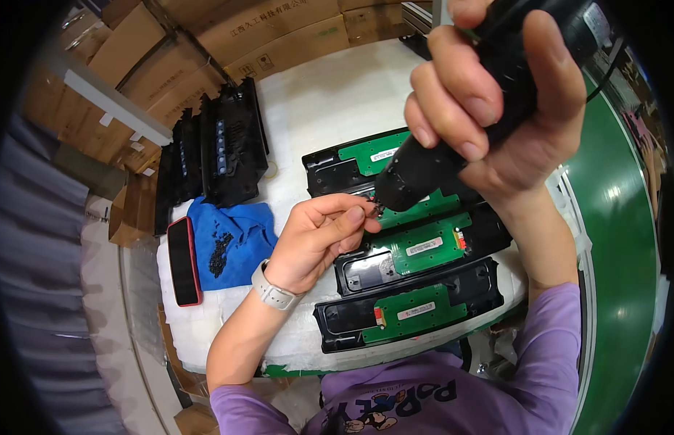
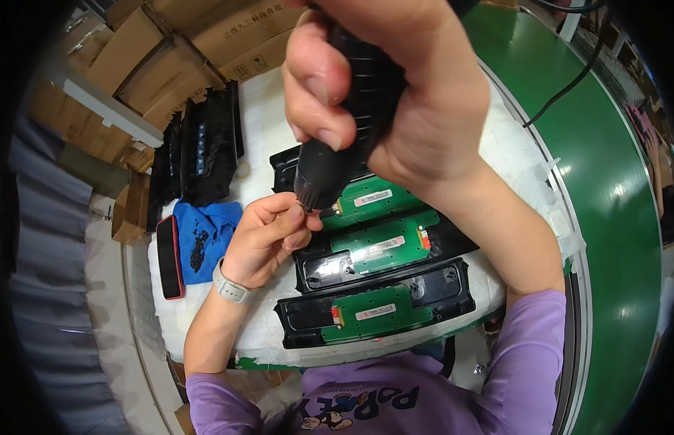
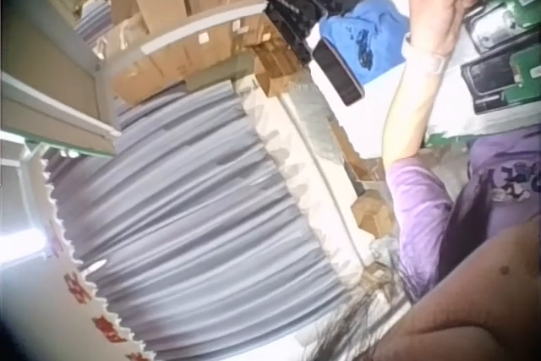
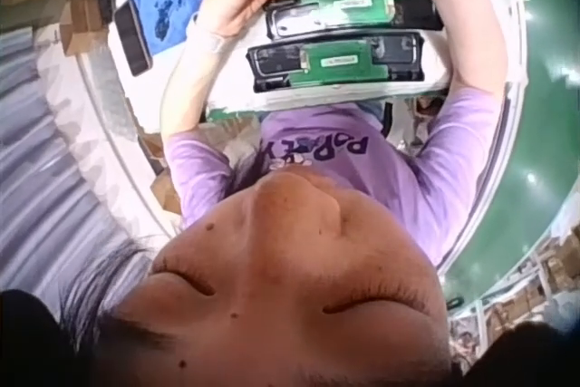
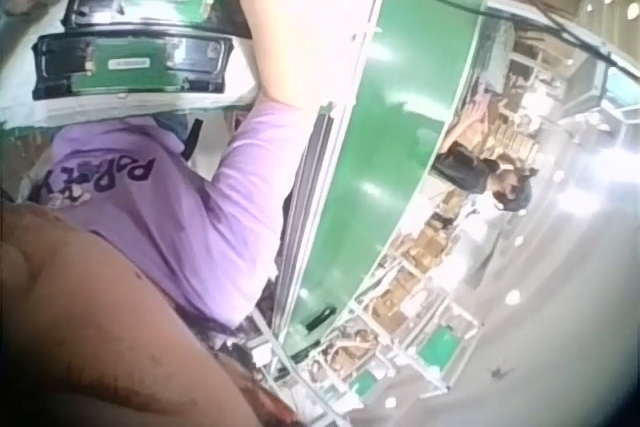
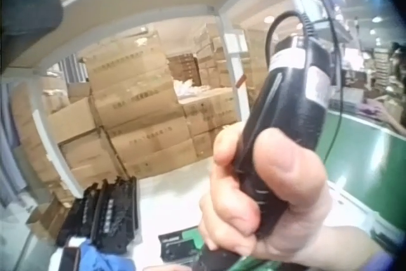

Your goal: Assembling electronic components and driving screws into plastic housings at a factory workbench.

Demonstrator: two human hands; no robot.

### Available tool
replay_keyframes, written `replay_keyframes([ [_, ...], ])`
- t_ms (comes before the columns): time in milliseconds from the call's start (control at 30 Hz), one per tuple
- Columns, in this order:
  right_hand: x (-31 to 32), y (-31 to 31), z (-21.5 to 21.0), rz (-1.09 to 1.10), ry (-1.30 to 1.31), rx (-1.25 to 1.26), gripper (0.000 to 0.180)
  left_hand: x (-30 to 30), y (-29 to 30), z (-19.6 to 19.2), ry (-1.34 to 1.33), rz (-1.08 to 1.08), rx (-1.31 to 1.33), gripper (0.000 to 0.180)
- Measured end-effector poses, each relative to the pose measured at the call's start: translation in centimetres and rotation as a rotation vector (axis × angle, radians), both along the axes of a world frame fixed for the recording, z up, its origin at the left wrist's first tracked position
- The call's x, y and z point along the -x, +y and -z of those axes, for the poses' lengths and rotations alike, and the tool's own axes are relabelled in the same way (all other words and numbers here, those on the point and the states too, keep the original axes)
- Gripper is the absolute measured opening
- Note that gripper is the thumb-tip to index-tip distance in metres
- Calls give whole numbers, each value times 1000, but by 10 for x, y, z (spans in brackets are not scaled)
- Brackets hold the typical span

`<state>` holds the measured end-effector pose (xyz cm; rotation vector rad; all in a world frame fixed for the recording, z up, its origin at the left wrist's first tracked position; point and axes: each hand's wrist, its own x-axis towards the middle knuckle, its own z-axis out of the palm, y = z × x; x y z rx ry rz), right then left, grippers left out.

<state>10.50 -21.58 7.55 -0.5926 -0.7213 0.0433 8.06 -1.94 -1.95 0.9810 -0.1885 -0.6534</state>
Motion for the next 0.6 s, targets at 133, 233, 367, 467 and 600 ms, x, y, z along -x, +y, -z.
replay_keyframes([
  [133,-6,-3,5,35,22,2,35,-1,2,3,-25,-17,2,20],
  [233,-7,-2,7,41,31,13,33,2,1,1,-42,-38,-59,19],
  [367,3,3,3,105,117,82,31,4,-1,0,-35,-26,-98,18],
  [467,10,4,2,234,301,189,27,4,1,3,-49,-56,-146,17],
  [600,-12,12,7,151,-69,130,25,8,0,6,-96,-79,-179,16],
])
